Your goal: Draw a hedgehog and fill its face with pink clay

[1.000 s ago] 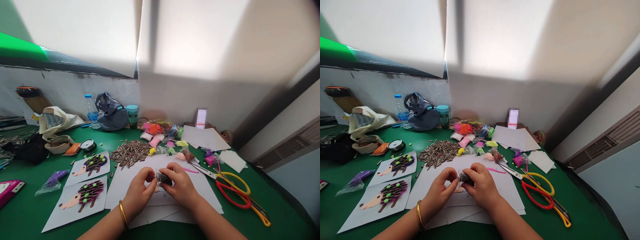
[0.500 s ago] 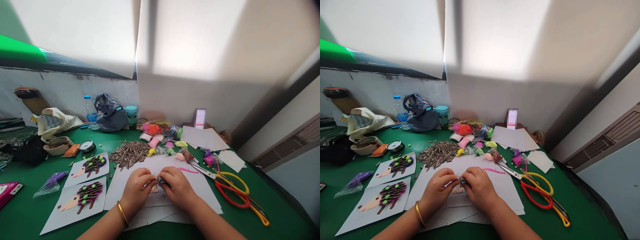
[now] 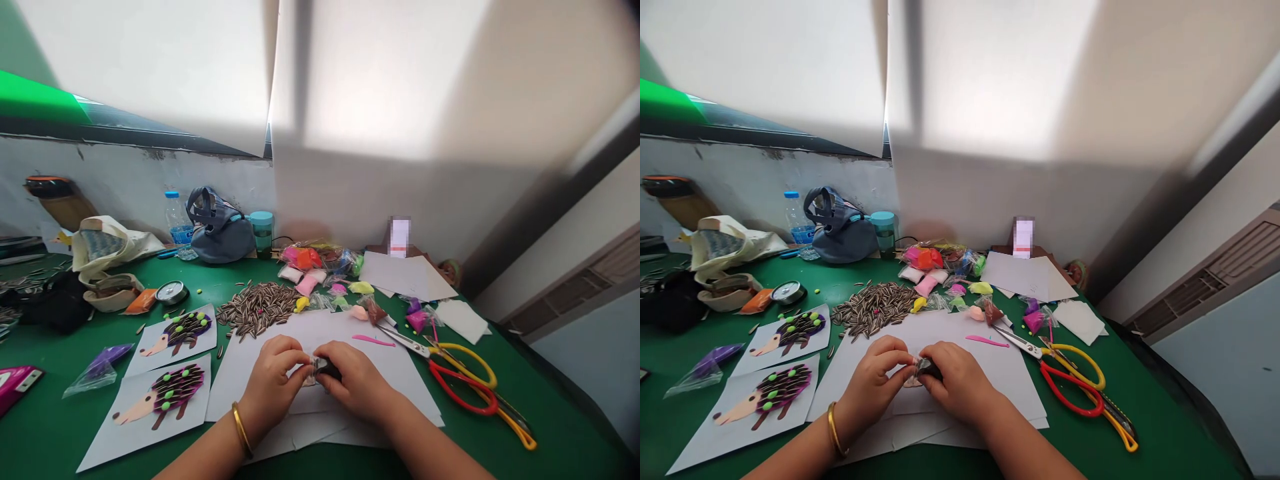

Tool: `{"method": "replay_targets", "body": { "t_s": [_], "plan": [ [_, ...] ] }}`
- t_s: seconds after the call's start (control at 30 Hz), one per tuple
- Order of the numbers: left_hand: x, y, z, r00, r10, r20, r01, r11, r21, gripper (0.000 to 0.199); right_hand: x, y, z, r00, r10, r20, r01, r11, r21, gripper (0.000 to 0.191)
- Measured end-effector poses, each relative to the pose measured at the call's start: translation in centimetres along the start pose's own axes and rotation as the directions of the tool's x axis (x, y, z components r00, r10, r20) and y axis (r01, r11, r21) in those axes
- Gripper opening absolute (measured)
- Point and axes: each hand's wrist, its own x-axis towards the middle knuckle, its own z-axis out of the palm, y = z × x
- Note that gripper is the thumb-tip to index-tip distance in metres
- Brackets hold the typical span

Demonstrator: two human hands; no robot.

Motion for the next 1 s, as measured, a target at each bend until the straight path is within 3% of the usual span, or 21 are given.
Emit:
{"method": "replay_targets", "body": {
  "t_s": [0.1, 0.23, 0.5, 0.8, 1.0],
  "plan": [
    [0.1, 0.2, 0.1, 0.997, -0.081, 0.006, 0.081, 0.996, -0.036, 0.008, 0.0, -0.1, 0.4, 0.998, -0.025, -0.055, 0.021, 0.997, -0.08, 0.048],
    [0.1, 0.4, 0.0, 0.989, -0.141, 0.038, 0.143, 0.988, -0.065, 0.01, 0.2, -0.3, 0.8, 0.996, -0.058, -0.064, 0.045, 0.983, -0.177, 0.043],
    [0.0, 0.3, -0.1, 0.999, -0.028, -0.015, 0.03, 0.996, 0.078, 0.011, 0.0, -0.3, 0.5, 0.994, -0.086, -0.069, 0.07, 0.976, -0.208, 0.04],
    [0.3, -0.3, -0.9, 0.997, 0.074, 0.03, -0.079, 0.969, 0.234, 0.016, -0.2, 0.5, 0.9, 0.986, -0.085, -0.142, 0.065, 0.988, -0.14, 0.041],
    [0.4, -0.4, -1.0, 0.994, 0.108, -0.006, -0.106, 0.978, 0.178, 0.016, -0.1, 0.5, 0.8, 0.987, -0.064, -0.15, 0.055, 0.997, -0.062, 0.032]
  ]
}}
